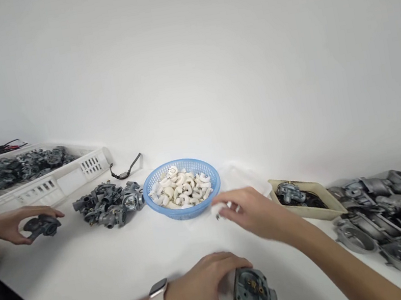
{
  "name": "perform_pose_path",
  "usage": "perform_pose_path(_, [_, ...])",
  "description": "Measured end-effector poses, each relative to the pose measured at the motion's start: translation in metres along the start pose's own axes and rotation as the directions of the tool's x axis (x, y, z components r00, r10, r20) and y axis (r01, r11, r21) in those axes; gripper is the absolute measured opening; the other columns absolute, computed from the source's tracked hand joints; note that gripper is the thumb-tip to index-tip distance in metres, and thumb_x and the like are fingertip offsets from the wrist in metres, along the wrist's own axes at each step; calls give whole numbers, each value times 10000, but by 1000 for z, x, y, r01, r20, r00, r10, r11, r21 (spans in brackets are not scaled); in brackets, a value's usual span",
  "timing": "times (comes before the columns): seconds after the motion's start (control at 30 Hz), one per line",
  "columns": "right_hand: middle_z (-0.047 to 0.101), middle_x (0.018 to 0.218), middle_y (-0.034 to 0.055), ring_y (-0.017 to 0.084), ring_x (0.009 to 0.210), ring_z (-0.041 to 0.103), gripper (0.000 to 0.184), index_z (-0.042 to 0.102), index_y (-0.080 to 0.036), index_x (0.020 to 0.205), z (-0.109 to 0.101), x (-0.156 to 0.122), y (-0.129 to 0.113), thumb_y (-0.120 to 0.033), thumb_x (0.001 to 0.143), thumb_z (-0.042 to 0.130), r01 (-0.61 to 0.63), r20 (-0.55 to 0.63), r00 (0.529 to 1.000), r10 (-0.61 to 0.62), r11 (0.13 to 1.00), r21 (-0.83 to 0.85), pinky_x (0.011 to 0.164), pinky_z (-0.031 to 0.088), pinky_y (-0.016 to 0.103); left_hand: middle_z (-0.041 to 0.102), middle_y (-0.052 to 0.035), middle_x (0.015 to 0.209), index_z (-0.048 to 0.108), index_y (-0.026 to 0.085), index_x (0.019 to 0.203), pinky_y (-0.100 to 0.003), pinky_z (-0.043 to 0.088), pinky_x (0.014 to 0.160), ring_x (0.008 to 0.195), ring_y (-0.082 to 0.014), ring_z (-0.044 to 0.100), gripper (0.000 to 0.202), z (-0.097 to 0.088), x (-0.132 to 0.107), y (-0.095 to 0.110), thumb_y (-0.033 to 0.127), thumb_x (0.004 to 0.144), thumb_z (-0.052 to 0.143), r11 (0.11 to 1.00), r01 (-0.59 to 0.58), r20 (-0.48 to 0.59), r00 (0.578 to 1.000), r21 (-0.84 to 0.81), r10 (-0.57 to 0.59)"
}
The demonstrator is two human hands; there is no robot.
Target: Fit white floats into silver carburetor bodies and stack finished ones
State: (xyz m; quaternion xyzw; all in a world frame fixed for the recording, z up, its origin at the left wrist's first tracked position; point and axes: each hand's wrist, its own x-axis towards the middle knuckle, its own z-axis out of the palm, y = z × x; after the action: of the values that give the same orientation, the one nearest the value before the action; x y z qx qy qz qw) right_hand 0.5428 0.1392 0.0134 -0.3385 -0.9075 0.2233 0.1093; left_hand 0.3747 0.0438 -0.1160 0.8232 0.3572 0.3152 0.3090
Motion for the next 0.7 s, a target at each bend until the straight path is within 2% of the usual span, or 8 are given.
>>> perform_pose_path(0.13, [642, 1180, 58, 201, 1024, 615, 342, 673, -295, 1167, 2, -65, 2, -397, 1044, 371, 7, 82, 997, -10, 999, 33, 840, 492, 303, 676, -72, 1204, 583, 248, 1328, -384, 482, 1009, 1066, -283, 652, 720, -5, -1, 3, 444, 675, 816, 998, 50, 14, 999, -38, -50])
perform_pose_path(0.23, [647, 1153, 36, 181, 996, 613, 281, 621, -312, 1212, 2, -88, -2, -356, 1032, 409, -97, 118, 989, 92, 995, 39, 813, 482, 288, 672, -71, 1203, 602, 231, 1286, -377, 480, 996, 1061, -273, 643, 692, -5, -1, 7, 371, 653, 846, 996, 72, 10, 997, -55, -71])
perform_pose_path(0.33, [683, 999, -18, 154, 924, 614, 169, 638, -293, 1074, 1, -92, -9, -305, 993, 490, -148, 125, 982, 142, 988, 42, 745, 451, 254, 677, -47, 1168, 635, 232, 1202, -349, 486, 959, 1035, -245, 636, 589, -3, 0, 10, 270, 652, 841, 991, 86, -3, 996, -98, -87])
perform_pose_path(0.43, [696, 936, -60, 119, 863, 609, 200, 680, -299, 1013, 4, -85, -10, -181, 935, 539, -51, 181, 983, 41, 997, 50, 751, 427, 236, 673, -28, 1174, 633, 240, 1192, -334, 480, 956, 1052, -229, 628, 540, -3, 1, 12, 207, 683, 809, 988, 73, 8, 997, -137, -73])
perform_pose_path(0.53, [696, 933, -55, 121, 900, 598, 277, 719, -292, 986, 12, -77, -5, -91, 875, 564, 20, 200, 979, -33, 998, 66, 828, 420, 247, 672, -12, 1153, 633, 249, 1188, -324, 481, 939, 1047, -218, 626, 510, -4, 2, 15, 175, 707, 784, 987, 60, 22, 998, -149, -57])
perform_pose_path(0.63, [693, 929, -35, 142, 966, 583, 282, 748, -280, 951, 19, -71, 2, -72, 861, 580, 40, 212, 976, -59, 995, 89, 861, 411, 261, 670, -14, 1129, 636, 240, 1185, -331, 487, 925, 1032, -221, 625, 500, -5, 3, 16, 176, 711, 781, 988, 69, 30, 997, -140, -66])
perform_pose_path(0.7, [687, 929, -35, 130, 943, 586, 301, 757, -287, 973, 19, -69, 5, -68, 858, 586, 43, 213, 974, -73, 989, 141, 857, 414, 254, 668, -26, 1133, 633, 232, 1196, -347, 489, 938, 1043, -235, 622, 500, -5, 4, 17, 186, 720, 778, 988, 81, 33, 996, -132, -77])
